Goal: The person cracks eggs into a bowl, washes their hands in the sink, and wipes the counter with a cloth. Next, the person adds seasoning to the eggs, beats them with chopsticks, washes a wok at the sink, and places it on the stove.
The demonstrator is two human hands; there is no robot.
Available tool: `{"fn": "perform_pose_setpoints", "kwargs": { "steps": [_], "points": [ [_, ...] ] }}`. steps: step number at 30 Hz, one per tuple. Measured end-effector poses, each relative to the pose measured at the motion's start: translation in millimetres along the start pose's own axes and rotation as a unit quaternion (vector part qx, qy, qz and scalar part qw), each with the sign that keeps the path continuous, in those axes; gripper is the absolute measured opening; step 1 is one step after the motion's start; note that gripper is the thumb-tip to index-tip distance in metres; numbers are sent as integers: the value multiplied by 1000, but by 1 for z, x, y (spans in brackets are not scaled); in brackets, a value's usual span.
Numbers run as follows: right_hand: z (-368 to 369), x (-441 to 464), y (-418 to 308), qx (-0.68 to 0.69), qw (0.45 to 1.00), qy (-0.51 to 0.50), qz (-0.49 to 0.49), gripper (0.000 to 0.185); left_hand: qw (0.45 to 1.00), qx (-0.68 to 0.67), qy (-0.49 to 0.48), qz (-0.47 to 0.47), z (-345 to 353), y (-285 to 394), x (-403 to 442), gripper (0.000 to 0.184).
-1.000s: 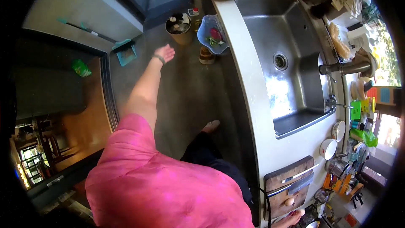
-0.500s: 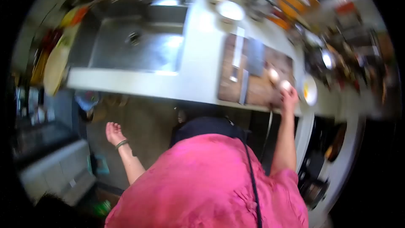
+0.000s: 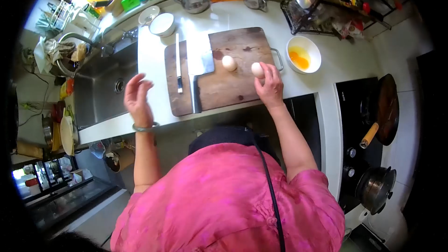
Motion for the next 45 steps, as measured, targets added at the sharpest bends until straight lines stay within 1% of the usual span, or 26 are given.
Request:
{"fn": "perform_pose_setpoints", "kwargs": {
  "steps": [2,4,6,7,8,9,10,12,14,16,18,20,22,24,25,27,28,30,32,33,37,39,40,42,43,45],
  "points": [
    [0,0,13,18,1000,0,-1,44,998,-1,-67,20,55,-2,-4,24],
    [9,-6,33,5,998,-67,-2,44,989,9,-143,22,104,-12,-8,25],
    [3,0,46,36,998,-56,-2,43,975,60,-215,22,149,-17,-7,29],
    [-3,8,52,153,981,-67,100,42,964,77,-251,44,171,-23,-4,33],
    [-6,12,59,265,940,-76,201,41,951,93,-287,65,192,-28,-1,36],
    [-5,18,75,387,893,-34,227,39,928,139,-330,101,212,-27,3,39],
    [-19,28,76,469,832,-23,294,36,899,182,-373,138,233,-27,7,43],
    [-44,45,92,503,788,-58,350,33,849,187,-467,161,277,-32,17,47],
    [-62,57,112,496,788,-82,354,30,795,194,-524,237,321,-35,29,49],
    [-78,68,129,457,819,-85,337,30,762,212,-572,220,360,-51,38,51],
    [-95,73,138,467,816,-75,333,32,751,233,-577,223,390,-56,41,51],
    [-107,78,141,470,820,-59,322,33,755,243,-587,161,411,-56,41,45],
    [-112,81,148,454,834,-50,310,35,766,230,-575,171,426,-60,40,42],
    [-110,79,157,412,881,-17,233,37,775,221,-564,177,434,-66,38,40],
    [-107,77,163,412,880,-13,236,37,780,229,-556,175,437,-69,37,39],
    [-108,77,171,346,917,15,199,36,782,237,-549,174,442,-73,35,38],
    [-108,76,172,345,917,17,201,36,785,239,-546,170,443,-73,33,38],
    [-110,74,170,260,947,27,188,34,785,242,-546,165,443,-75,30,38],
    [-113,74,163,231,954,34,187,34,789,235,-530,203,444,-76,26,38],
    [-115,74,160,202,961,40,183,34,789,235,-531,202,444,-76,25,38],
    [-111,75,158,179,965,42,185,35,794,242,-513,220,443,-77,22,38],
    [-112,75,156,125,978,24,168,35,793,241,-512,227,442,-78,22,38],
    [-113,75,156,125,978,24,168,35,790,248,-511,230,441,-77,22,37],
    [-115,76,154,57,990,22,125,35,787,256,-511,232,439,-79,22,37],
    [-116,76,154,57,990,21,125,35,781,264,-512,240,439,-81,23,37],
    [-119,78,151,-24,998,27,45,35,776,272,-513,248,439,-84,25,37]
  ]
}}
Point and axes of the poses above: each hand's wrist, its own x-axis towards the middle knuckle, its own z-axis out of the palm, y = z × x, the point moved 2 cm from there along x, towards the middle knuckle, and after that the axes turned 4 degrees about x, right-handed, at the moved point
